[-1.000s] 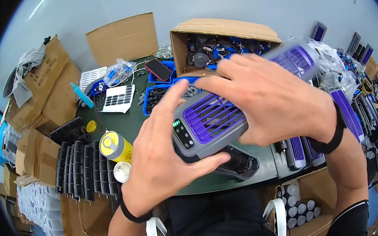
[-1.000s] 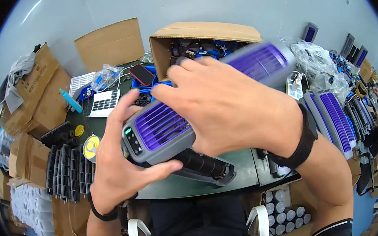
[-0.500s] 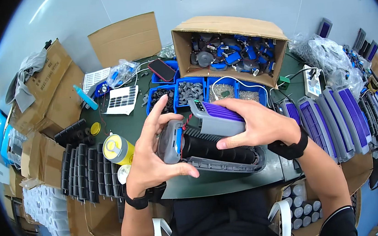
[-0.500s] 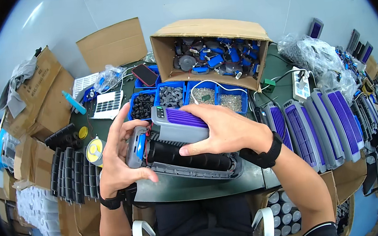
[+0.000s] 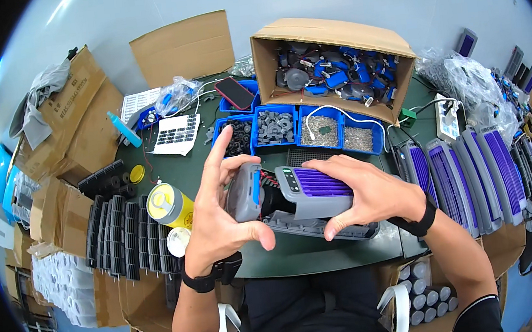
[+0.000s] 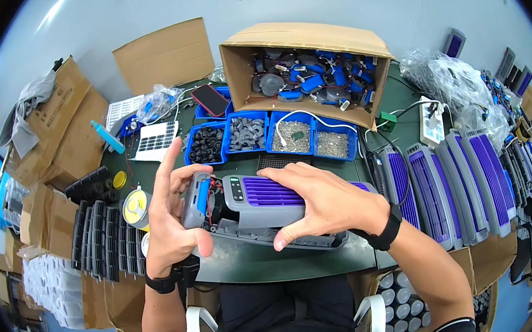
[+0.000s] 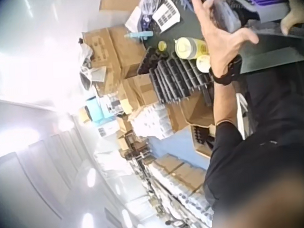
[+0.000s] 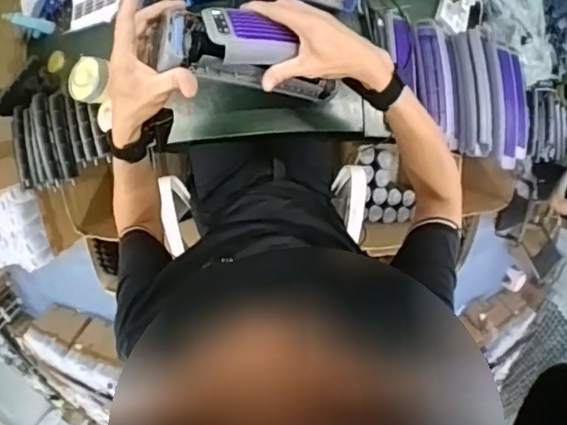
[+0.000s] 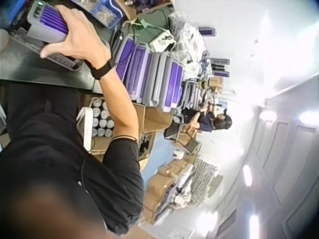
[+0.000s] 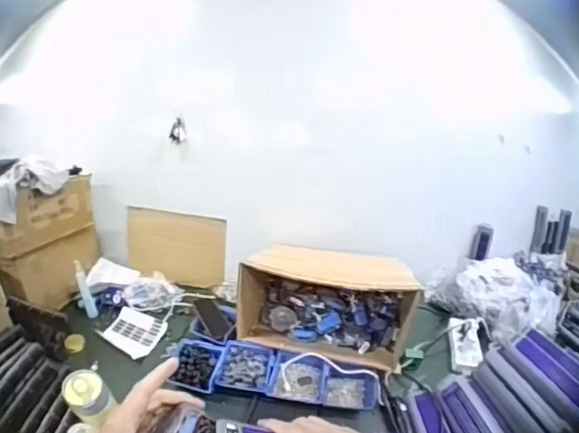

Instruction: The person assembles a grey electronic device by inserting small components and securing them with a power drill. They attach a purple internal grid and a grey outer casing, connecting internal wires and tightening screws to complete the unit.

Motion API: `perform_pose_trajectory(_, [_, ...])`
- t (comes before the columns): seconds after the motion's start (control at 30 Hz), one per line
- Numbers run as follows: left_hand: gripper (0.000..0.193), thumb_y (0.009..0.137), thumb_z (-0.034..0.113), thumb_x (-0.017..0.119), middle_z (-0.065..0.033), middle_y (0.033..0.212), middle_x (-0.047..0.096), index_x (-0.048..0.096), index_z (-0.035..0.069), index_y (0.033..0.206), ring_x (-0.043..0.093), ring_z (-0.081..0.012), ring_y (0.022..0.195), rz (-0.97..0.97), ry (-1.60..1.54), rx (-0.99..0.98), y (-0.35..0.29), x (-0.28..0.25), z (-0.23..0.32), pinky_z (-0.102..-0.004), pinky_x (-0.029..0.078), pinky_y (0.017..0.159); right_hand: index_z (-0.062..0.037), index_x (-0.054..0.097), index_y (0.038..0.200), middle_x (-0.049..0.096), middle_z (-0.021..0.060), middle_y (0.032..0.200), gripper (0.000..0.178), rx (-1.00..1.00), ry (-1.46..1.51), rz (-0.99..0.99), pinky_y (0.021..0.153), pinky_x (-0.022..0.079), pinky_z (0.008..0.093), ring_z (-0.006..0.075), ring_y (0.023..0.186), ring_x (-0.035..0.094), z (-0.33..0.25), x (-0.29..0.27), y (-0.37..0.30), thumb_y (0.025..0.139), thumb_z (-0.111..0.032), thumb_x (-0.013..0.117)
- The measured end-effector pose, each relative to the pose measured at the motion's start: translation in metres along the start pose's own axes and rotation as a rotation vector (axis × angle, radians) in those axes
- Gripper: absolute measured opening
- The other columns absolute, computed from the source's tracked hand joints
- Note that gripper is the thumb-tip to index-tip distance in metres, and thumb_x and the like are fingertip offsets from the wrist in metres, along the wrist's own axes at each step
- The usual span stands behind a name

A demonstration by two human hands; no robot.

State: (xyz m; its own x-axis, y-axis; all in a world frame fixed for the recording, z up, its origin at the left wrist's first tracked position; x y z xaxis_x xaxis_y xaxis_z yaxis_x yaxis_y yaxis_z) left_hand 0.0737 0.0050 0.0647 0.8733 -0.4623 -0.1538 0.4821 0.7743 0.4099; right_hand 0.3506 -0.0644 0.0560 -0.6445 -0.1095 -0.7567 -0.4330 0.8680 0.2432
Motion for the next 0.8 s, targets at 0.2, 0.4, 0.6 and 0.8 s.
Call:
perform_pose_trajectory(0.2, [0.172, 0.033, 0.078, 0.092, -0.0162, 0.133, 0.063, 0.019, 0.002, 0.169, 0.062, -0.0222, 0.121, -0.022, -0.030, 0.023, 0.000, 0.010, 0.001, -0.0362, 0.045, 0.109, 0.0020, 0.048, 0.153, 0.062, 0.0234, 0.135, 0.120, -0.017, 0.056, 0.058, 0.109, 0.048, 0.0477, 0.0406, 0.124, 0.060, -0.015, 0.012, 0.001, 0.066, -0.068, 0.092])
perform_pose_trajectory(0.4, [0.169, 0.036, 0.068, 0.101, -0.0151, 0.133, 0.063, 0.019, 0.005, 0.170, 0.061, -0.0231, 0.121, -0.049, -0.087, 0.095, -0.006, 0.007, -0.009, -0.0380, 0.045, 0.110, 0.0010, 0.047, 0.154, 0.063, 0.0223, 0.136, 0.121, -0.005, 0.105, 0.074, 0.108, 0.047, 0.0467, 0.0388, 0.123, 0.060, -0.021, 0.015, 0.002, 0.066, -0.067, 0.093])
perform_pose_trajectory(0.6, [0.168, 0.036, 0.067, 0.101, -0.0152, 0.132, 0.063, 0.020, 0.006, 0.170, 0.061, -0.0246, 0.123, -0.058, -0.092, 0.110, -0.005, 0.007, -0.007, -0.0391, 0.045, 0.112, 0.0005, 0.047, 0.155, 0.064, 0.0206, 0.134, 0.123, -0.017, 0.135, 0.115, 0.106, 0.048, 0.0453, 0.0365, 0.120, 0.061, -0.019, 0.017, 0.000, 0.063, -0.064, 0.096])
perform_pose_trajectory(0.8, [0.172, 0.033, 0.068, 0.099, -0.0152, 0.133, 0.061, 0.018, 0.004, 0.170, 0.060, -0.0232, 0.124, -0.075, -0.092, 0.071, -0.003, 0.011, 0.000, -0.0367, 0.043, 0.112, 0.0033, 0.048, 0.153, 0.067, 0.0194, 0.124, 0.126, -0.029, -0.021, 0.189, 0.097, 0.051, 0.0429, 0.0340, 0.108, 0.063, -0.031, 0.020, -0.004, 0.059, -0.066, 0.096])
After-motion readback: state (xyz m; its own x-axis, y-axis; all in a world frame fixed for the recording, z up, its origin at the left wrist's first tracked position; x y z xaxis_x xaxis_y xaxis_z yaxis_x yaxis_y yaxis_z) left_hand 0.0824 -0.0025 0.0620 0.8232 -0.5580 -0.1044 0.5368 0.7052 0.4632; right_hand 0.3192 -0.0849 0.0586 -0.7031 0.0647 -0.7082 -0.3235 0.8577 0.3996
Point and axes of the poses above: each hand's wrist, its own y-axis towards the middle knuckle, its own x-axis out of the palm, z = x × y, the point moved 1 cm from there along y, towards the middle knuckle
